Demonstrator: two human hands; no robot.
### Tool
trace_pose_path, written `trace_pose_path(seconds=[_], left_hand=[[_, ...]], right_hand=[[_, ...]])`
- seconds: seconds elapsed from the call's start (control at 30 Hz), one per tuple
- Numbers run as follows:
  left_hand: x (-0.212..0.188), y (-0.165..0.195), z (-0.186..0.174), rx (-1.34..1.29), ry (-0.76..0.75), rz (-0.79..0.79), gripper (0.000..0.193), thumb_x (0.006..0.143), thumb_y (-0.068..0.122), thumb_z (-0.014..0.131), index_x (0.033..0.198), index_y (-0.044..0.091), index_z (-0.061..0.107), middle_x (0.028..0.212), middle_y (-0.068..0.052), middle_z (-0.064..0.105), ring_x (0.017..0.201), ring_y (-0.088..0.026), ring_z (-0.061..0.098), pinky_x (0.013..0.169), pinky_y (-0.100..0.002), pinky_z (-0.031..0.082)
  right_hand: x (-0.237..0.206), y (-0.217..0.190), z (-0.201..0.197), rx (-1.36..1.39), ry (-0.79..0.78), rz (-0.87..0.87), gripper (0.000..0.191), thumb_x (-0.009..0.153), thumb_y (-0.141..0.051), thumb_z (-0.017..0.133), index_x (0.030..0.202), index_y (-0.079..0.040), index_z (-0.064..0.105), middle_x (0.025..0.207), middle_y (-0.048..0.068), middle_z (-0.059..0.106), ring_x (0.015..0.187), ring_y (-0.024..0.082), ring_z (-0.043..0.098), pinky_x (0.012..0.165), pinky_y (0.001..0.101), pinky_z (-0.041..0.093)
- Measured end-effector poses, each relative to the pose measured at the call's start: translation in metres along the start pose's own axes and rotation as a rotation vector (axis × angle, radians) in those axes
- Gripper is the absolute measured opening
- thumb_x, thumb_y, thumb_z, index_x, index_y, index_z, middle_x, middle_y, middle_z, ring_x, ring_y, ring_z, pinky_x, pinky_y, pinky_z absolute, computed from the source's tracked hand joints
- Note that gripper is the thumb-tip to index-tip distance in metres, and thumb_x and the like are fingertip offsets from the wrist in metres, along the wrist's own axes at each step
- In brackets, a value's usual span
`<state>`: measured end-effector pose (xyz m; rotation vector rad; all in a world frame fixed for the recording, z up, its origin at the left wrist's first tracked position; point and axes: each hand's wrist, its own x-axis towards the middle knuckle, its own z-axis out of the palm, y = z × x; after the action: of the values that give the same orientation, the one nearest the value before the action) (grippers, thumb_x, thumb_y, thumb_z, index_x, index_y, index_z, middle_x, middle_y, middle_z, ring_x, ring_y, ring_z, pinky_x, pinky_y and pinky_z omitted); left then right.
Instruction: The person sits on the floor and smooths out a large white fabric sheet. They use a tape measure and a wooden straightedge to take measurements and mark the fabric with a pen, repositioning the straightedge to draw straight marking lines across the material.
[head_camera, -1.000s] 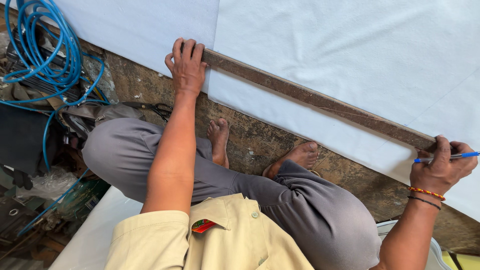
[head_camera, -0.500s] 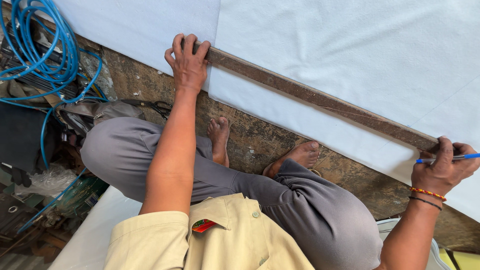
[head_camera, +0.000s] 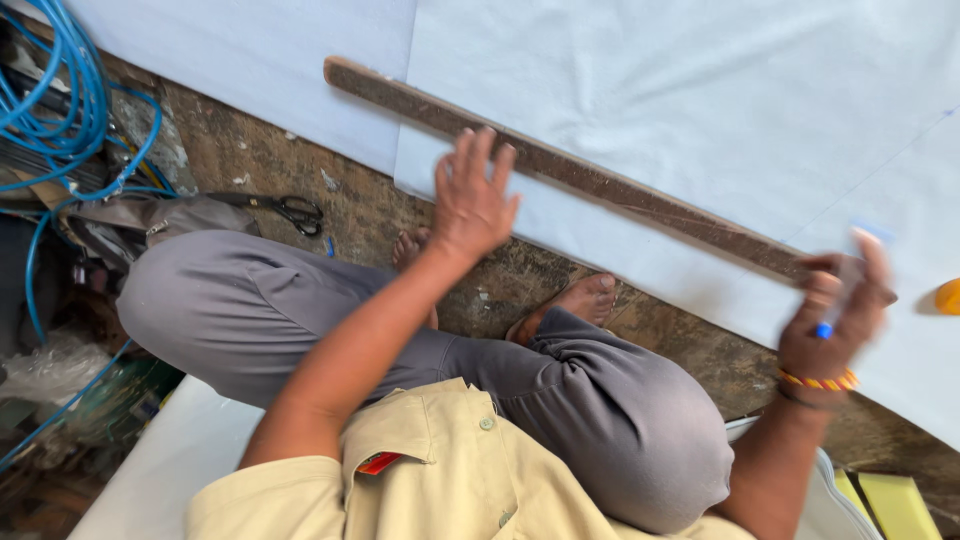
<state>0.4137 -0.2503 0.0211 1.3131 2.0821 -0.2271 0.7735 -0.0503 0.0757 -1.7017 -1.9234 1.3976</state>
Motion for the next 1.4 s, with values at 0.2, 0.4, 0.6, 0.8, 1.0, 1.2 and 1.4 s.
trace_pose_path(seconds=[0.2, 0.4, 0.6, 0.8, 1.0, 1.2, 1.4], left_hand=[[-0.007, 0.021, 0.017, -0.013, 0.193, 0.078, 0.086, 0.084, 0.039, 0.078, 0.154, 0.006, 0.038, 0.158, -0.031, 0.028, 0.147, -0.051, 0.022, 0.111, -0.069, 0.028], [-0.011, 0.018, 0.016, -0.006, 0.106, 0.027, 0.084, 0.080, 0.036, 0.078, 0.149, 0.003, 0.042, 0.148, -0.030, 0.037, 0.140, -0.051, 0.032, 0.113, -0.068, 0.028], [-0.012, 0.015, 0.019, -0.010, 0.104, 0.060, 0.079, 0.083, 0.034, 0.077, 0.147, 0.003, 0.042, 0.148, -0.028, 0.039, 0.138, -0.051, 0.036, 0.116, -0.063, 0.030], [-0.008, 0.012, 0.030, -0.006, 0.126, 0.076, 0.080, 0.082, 0.033, 0.075, 0.148, 0.000, 0.043, 0.145, -0.030, 0.039, 0.136, -0.054, 0.037, 0.117, -0.062, 0.030], [-0.011, 0.010, 0.047, 0.037, 0.220, 0.121, 0.084, 0.086, 0.034, 0.075, 0.154, 0.001, 0.037, 0.160, -0.036, 0.024, 0.149, -0.057, 0.021, 0.120, -0.065, 0.029], [-0.011, 0.013, 0.064, 0.109, 0.071, 0.122, 0.102, 0.093, 0.046, 0.075, 0.165, -0.006, 0.023, 0.162, -0.040, 0.011, 0.149, -0.063, 0.010, 0.118, -0.072, 0.027], [-0.016, 0.007, 0.069, 0.161, -0.002, 0.144, 0.098, 0.106, 0.048, 0.072, 0.164, -0.010, 0.018, 0.160, -0.043, 0.005, 0.151, -0.066, 0.007, 0.120, -0.076, 0.025]], right_hand=[[0.077, -0.086, 0.177, 0.309, -0.479, -0.427, 0.023, 0.100, 0.001, 0.054, 0.122, 0.001, 0.058, 0.106, 0.016, 0.068, 0.098, 0.028, 0.071, 0.091, 0.0365, 0.056], [0.108, -0.155, 0.314, 0.205, -0.649, -0.716, 0.014, 0.096, -0.010, 0.069, 0.109, -0.005, 0.070, 0.099, 0.011, 0.071, 0.093, 0.030, 0.067, 0.084, 0.0398, 0.056], [0.105, -0.158, 0.345, 0.056, -0.709, -0.756, 0.022, 0.093, -0.015, 0.065, 0.112, -0.006, 0.074, 0.097, 0.011, 0.073, 0.093, 0.030, 0.065, 0.086, 0.0426, 0.054], [0.106, -0.159, 0.344, -0.077, -0.706, -0.763, 0.019, 0.092, -0.017, 0.066, 0.104, -0.006, 0.074, 0.092, 0.011, 0.072, 0.092, 0.032, 0.064, 0.085, 0.0433, 0.054], [0.104, -0.117, 0.230, -0.208, -0.732, -0.625, 0.018, 0.090, -0.019, 0.067, 0.099, -0.006, 0.074, 0.090, 0.012, 0.072, 0.091, 0.033, 0.066, 0.084, 0.0450, 0.053], [0.085, -0.026, 0.061, -0.252, -0.644, -0.261, 0.019, 0.090, -0.014, 0.064, 0.104, -0.007, 0.075, 0.090, 0.013, 0.071, 0.084, 0.029, 0.067, 0.078, 0.0407, 0.055], [0.062, 0.026, -0.044, -0.380, -0.453, -0.064, 0.019, 0.092, -0.012, 0.064, 0.104, -0.005, 0.076, 0.092, 0.013, 0.073, 0.084, 0.027, 0.068, 0.076, 0.0384, 0.055]])
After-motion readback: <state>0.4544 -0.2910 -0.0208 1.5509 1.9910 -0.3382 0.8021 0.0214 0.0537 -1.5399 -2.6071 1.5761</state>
